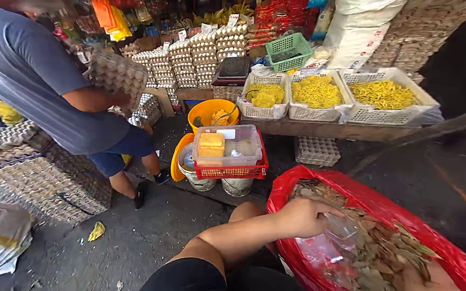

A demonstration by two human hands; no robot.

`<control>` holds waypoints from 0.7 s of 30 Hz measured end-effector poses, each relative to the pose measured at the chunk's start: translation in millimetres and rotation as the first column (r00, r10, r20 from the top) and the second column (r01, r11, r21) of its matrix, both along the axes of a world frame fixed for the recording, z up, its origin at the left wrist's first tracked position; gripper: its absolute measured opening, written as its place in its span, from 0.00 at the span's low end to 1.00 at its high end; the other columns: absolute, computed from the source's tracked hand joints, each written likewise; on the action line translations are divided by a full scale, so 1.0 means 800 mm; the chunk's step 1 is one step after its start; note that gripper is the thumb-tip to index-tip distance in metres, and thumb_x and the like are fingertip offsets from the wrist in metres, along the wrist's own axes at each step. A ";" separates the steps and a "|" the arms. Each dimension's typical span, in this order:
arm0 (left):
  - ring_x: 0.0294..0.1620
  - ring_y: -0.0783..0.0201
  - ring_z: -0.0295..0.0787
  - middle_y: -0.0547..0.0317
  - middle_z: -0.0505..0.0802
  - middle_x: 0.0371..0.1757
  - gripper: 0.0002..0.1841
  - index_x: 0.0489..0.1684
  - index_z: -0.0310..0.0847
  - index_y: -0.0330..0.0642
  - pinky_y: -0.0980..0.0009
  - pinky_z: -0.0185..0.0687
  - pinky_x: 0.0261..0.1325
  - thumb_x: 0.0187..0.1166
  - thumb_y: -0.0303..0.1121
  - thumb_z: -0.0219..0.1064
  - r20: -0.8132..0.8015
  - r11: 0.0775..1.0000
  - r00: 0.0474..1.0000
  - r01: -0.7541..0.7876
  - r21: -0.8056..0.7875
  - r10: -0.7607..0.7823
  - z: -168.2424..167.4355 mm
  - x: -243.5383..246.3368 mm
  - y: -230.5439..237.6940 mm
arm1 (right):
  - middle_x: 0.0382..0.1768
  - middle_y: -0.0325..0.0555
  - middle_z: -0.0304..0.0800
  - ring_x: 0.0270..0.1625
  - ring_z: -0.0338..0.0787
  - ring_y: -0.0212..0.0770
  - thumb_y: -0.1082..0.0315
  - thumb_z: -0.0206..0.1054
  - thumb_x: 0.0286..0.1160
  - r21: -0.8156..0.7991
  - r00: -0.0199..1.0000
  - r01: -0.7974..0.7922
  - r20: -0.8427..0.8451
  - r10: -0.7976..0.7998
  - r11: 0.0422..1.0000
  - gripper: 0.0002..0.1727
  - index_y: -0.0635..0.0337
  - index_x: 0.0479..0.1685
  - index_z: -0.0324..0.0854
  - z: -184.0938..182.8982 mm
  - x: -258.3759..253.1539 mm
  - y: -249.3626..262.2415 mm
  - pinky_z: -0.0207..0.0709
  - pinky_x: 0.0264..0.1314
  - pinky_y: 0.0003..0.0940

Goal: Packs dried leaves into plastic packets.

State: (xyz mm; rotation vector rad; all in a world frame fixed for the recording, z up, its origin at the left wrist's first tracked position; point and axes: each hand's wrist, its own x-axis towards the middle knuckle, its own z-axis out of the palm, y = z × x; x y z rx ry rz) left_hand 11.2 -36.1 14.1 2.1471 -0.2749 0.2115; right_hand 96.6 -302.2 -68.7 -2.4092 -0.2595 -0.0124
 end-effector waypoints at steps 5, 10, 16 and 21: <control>0.74 0.47 0.83 0.39 0.88 0.71 0.19 0.67 0.86 0.34 0.50 0.75 0.76 0.80 0.21 0.58 -0.195 0.999 0.980 0.048 0.015 -0.045 0.000 0.025 -0.019 | 0.57 0.72 0.87 0.62 0.89 0.40 0.70 0.62 0.84 0.360 0.978 -0.077 0.208 0.001 0.930 0.21 0.86 0.62 0.77 0.049 -0.022 0.016 0.78 0.71 0.33; 0.78 0.43 0.79 0.36 0.85 0.73 0.21 0.71 0.83 0.33 0.46 0.71 0.80 0.80 0.23 0.62 -0.301 0.991 0.949 0.118 0.065 -0.093 -0.015 0.036 -0.040 | 0.38 0.21 0.89 0.43 0.86 0.04 0.78 0.65 0.76 0.635 0.953 -0.211 0.304 0.011 0.743 0.06 0.73 0.45 0.79 0.092 -0.047 0.061 0.83 0.52 0.09; 0.76 0.40 0.79 0.30 0.84 0.70 0.18 0.63 0.83 0.24 0.45 0.72 0.77 0.78 0.24 0.63 -0.317 0.997 0.946 0.076 0.023 -0.065 -0.013 0.037 -0.049 | 0.36 0.36 0.82 0.40 0.80 0.06 0.74 0.63 0.80 0.604 0.971 -0.159 0.239 0.014 0.781 0.12 0.81 0.46 0.76 0.060 -0.053 0.095 0.76 0.48 0.07; 0.77 0.40 0.78 0.31 0.84 0.72 0.21 0.69 0.81 0.25 0.46 0.71 0.79 0.78 0.24 0.65 -0.334 0.999 0.942 0.022 -0.036 -0.033 -0.026 0.035 -0.046 | 0.38 0.46 0.82 0.41 0.79 0.08 0.74 0.61 0.82 0.564 0.978 -0.085 0.204 -0.039 0.821 0.14 0.86 0.47 0.76 0.035 -0.059 0.100 0.74 0.50 0.07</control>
